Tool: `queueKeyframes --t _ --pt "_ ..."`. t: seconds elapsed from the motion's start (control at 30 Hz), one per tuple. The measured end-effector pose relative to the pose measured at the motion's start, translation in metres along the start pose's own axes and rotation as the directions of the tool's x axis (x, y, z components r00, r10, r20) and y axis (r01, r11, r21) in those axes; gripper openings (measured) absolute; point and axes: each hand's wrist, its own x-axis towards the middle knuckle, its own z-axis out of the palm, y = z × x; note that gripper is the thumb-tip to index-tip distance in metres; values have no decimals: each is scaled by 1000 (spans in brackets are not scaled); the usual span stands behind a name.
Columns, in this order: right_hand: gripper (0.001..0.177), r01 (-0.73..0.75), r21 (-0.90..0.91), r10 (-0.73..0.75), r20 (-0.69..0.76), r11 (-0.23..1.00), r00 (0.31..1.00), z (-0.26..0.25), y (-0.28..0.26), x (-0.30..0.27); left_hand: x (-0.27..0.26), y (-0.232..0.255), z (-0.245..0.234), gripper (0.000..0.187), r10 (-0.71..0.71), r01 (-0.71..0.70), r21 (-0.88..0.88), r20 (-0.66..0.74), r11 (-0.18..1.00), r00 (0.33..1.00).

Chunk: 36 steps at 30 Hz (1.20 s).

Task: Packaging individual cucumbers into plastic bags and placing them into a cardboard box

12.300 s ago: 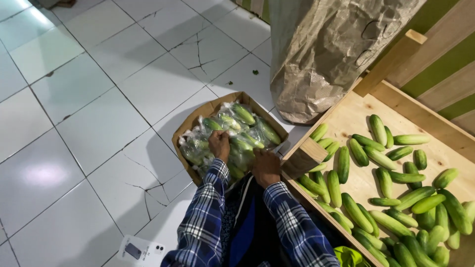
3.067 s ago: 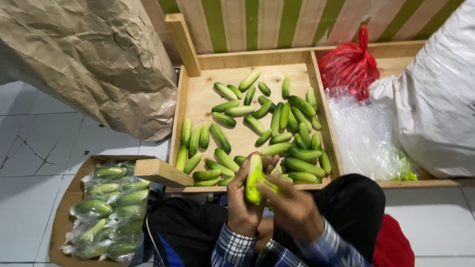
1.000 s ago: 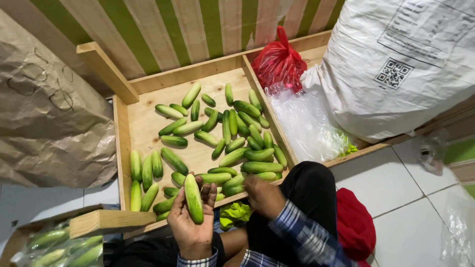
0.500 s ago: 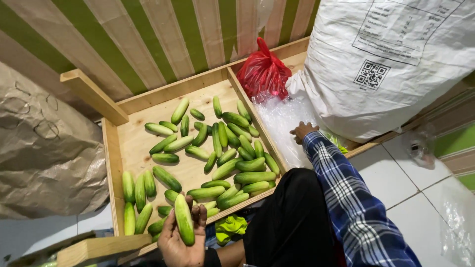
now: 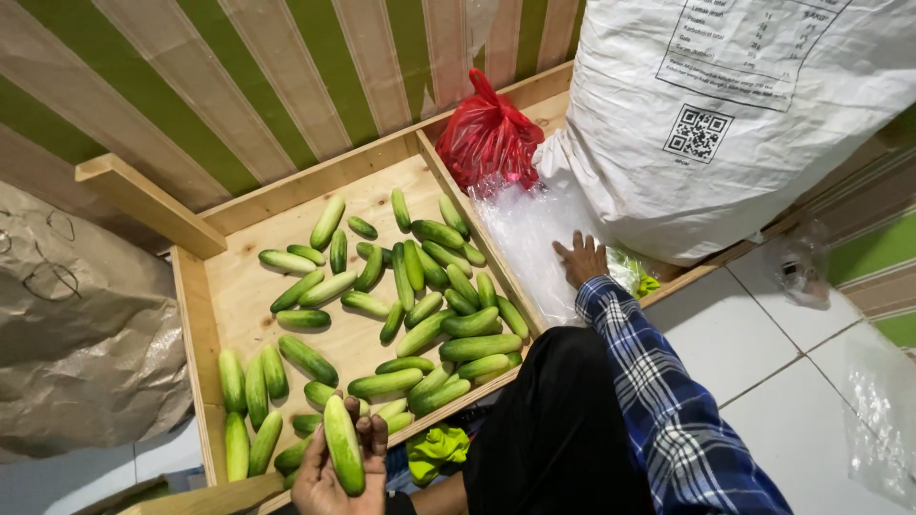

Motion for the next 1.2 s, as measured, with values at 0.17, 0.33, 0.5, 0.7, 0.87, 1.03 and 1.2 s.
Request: queueKeyframes --t 0.17,0.33,0.5,0.7,0.87,1.03,1.2 --pt "43 15 4 -15 -13 1000 1000 38 9 19 6 4 -10 51 -1 0 16 53 1000 999" --pt "27 112 -12 -110 -319 994 941 31 9 10 -3 6 4 52 8 -5 36 -87 999 996" --pt "70 20 253 119 -523 967 844 16 6 -4 2 2 -3 54 -27 27 10 -8 1000 1000" --pt "24 73 512 265 -556 856 788 -6 -2 -12 -4 2 5 54 -22 22 -19 16 1000 1000" --pt "18 205 580 259 -616 788 744 -39 -16 -18 -8 -4 14 52 14 -11 41 -82 999 996" --pt "18 415 500 135 -746 760 652 -105 -67 -46 -20 -16 44 52 11 -7 39 -113 999 994" --pt "21 703 423 -108 -810 572 576 -176 -141 -110 -24 -38 74 36 -59 58 21 39 998 997"
